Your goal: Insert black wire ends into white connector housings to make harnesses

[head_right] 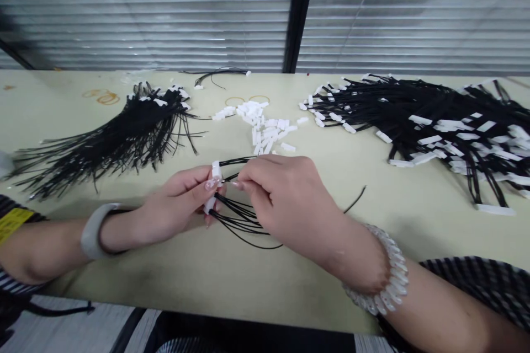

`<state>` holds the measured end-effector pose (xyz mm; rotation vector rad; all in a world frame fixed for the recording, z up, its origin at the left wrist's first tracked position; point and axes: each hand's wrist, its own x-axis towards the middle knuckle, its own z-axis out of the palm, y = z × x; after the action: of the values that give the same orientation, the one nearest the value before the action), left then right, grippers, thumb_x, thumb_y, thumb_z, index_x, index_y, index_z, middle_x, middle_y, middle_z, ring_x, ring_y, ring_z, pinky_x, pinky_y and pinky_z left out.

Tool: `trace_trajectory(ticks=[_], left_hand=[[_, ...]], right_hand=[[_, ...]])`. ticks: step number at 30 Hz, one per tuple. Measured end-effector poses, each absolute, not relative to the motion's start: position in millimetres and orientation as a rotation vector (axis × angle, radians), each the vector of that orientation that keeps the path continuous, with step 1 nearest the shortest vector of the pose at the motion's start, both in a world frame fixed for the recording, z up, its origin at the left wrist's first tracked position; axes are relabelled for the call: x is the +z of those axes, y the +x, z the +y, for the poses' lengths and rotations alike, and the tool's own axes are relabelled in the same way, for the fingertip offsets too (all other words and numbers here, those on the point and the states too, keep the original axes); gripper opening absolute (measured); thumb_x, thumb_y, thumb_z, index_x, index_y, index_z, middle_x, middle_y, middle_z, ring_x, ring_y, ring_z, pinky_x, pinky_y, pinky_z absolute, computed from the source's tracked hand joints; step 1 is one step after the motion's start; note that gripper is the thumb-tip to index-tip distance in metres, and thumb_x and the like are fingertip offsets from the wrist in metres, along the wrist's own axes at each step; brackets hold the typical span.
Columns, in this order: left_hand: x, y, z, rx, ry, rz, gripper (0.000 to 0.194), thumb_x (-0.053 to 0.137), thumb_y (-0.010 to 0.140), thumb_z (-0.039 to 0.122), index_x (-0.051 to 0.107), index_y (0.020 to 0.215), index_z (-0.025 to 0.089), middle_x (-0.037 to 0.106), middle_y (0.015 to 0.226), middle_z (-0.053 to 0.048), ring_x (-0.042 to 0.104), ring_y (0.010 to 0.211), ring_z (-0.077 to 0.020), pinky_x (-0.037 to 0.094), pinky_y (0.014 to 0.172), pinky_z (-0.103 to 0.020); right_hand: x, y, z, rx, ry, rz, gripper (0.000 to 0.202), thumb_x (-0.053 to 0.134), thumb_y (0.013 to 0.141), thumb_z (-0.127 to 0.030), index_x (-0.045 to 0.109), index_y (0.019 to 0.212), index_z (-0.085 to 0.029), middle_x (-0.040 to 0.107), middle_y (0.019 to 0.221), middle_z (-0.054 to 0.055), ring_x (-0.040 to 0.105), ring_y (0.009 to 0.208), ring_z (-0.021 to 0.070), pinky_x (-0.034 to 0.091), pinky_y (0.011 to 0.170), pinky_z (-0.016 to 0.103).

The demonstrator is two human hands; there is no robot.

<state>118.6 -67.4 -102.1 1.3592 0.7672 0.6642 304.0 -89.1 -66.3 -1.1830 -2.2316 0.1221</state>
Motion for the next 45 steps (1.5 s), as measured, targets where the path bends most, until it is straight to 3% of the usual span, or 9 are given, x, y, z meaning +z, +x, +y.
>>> trace_trajectory(ticks=[15, 25, 41, 45], left_hand=[[-100.1, 119.5, -67.4, 0.639, 1.358, 0.798, 0.022, 0.045, 0.084, 0.033, 0.049, 0.072, 0.016, 0.046, 0.060, 0.005, 0.047, 0.050, -0.0053, 0.043, 0.049, -0.017], [-101.0, 120.7, -67.3, 0.618, 1.414, 0.799, 0.024, 0.043, 0.085, 0.034, 0.048, 0.071, 0.015, 0.046, 0.061, 0.005, 0.047, 0.049, -0.0052, 0.043, 0.048, -0.018], [-100.1, 119.5, -68.5, 0.594, 1.479, 0.795, 0.025, 0.045, 0.084, 0.035, 0.046, 0.068, 0.016, 0.047, 0.059, 0.004, 0.048, 0.047, -0.0063, 0.042, 0.045, -0.018], [-99.7, 119.4, -67.9, 0.589, 1.463, 0.790, 0.025, 0.045, 0.084, 0.035, 0.048, 0.069, 0.016, 0.047, 0.059, 0.004, 0.048, 0.047, -0.0060, 0.043, 0.046, -0.018]], right_hand=[[-68.1, 304.1, -88.0, 0.140, -1.132, -2.289, 0.013, 0.052, 0.078, -0.010, 0.059, 0.069, -0.016, 0.058, 0.061, -0.004, 0.049, 0.055, 0.0059, 0.035, 0.053, 0.020], [-70.1, 302.2, -91.6, -0.212, -1.121, -2.405, 0.022, 0.044, 0.078, -0.008, 0.059, 0.064, -0.015, 0.054, 0.058, 0.001, 0.046, 0.053, 0.0106, 0.029, 0.047, 0.024], [-74.7, 298.8, -92.5, -0.205, -1.009, -2.452, 0.024, 0.037, 0.075, -0.004, 0.055, 0.063, -0.014, 0.051, 0.057, 0.002, 0.041, 0.051, 0.0114, 0.030, 0.049, 0.024], [-74.5, 299.1, -91.8, -0.098, -1.069, -2.420, 0.023, 0.039, 0.075, -0.004, 0.057, 0.065, -0.014, 0.055, 0.060, 0.001, 0.048, 0.055, 0.0111, 0.033, 0.051, 0.023]])
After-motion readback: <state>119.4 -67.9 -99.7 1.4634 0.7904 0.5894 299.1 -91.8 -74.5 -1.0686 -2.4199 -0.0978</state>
